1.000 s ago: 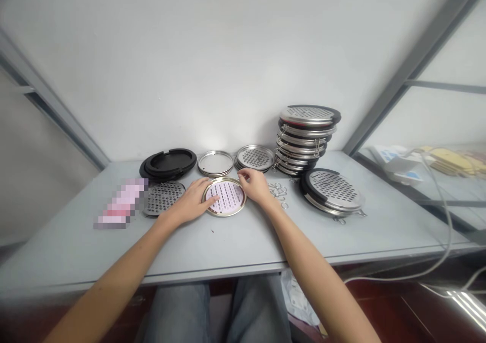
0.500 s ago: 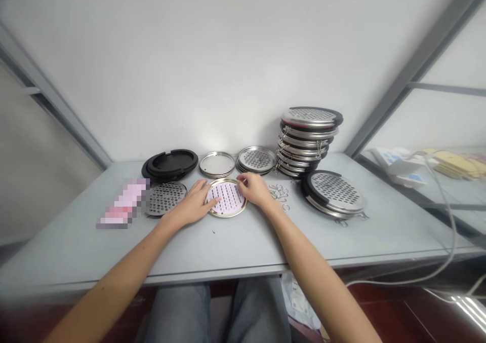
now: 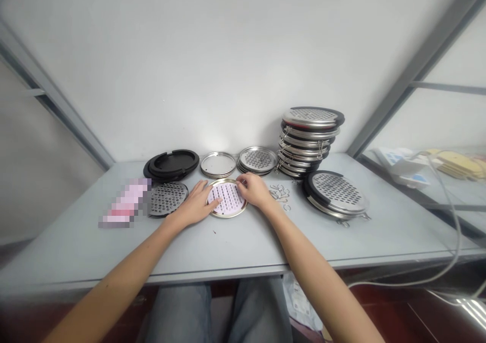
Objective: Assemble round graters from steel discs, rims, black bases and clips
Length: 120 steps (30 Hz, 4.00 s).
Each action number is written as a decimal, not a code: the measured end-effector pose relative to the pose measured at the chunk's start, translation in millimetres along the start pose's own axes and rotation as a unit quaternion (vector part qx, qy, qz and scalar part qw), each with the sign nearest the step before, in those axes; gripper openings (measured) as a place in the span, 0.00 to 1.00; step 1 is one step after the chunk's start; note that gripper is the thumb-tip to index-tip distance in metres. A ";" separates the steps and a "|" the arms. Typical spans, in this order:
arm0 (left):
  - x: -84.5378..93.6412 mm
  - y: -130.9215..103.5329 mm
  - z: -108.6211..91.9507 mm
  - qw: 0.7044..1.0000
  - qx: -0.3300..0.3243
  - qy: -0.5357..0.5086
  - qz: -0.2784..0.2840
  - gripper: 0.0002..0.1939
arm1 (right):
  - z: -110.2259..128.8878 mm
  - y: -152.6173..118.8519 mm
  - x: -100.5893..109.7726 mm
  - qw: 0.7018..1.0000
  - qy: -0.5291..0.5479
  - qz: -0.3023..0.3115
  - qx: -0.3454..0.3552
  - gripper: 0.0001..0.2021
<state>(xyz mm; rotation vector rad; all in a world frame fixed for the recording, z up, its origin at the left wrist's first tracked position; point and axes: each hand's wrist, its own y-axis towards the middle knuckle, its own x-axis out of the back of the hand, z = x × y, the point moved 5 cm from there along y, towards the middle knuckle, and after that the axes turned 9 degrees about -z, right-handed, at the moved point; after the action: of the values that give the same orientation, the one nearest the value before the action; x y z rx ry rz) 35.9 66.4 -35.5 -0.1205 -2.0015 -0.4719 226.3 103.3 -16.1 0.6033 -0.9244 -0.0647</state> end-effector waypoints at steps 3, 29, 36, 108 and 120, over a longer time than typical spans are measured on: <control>1.9 1.0 -2.0 1.000 -0.015 0.004 -0.007 0.30 | 7.9 -0.2 3.8 0.999 0.028 -0.021 0.026 0.10; 3.6 3.8 -1.1 0.998 -0.015 0.050 -0.030 0.21 | 21.1 -5.3 -9.3 0.989 0.076 0.057 0.112 0.09; 1.1 5.6 1.4 0.999 -0.010 0.042 -0.032 0.18 | 20.0 -5.7 -9.7 0.989 0.078 0.055 0.114 0.10; 3.8 11.4 -13.7 0.996 -0.059 0.057 -0.036 0.17 | 9.9 -11.3 -24.2 0.997 0.062 -0.009 0.034 0.11; 11.7 5.8 -8.5 0.997 0.015 -0.020 -0.069 0.26 | 10.6 -5.7 -17.4 0.995 0.092 -0.002 0.026 0.13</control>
<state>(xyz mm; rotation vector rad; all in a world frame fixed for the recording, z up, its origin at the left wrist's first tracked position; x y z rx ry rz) 39.2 67.1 -20.3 0.0272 -2.0633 -0.5296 208.6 99.0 -27.0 0.6476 -0.7484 0.0121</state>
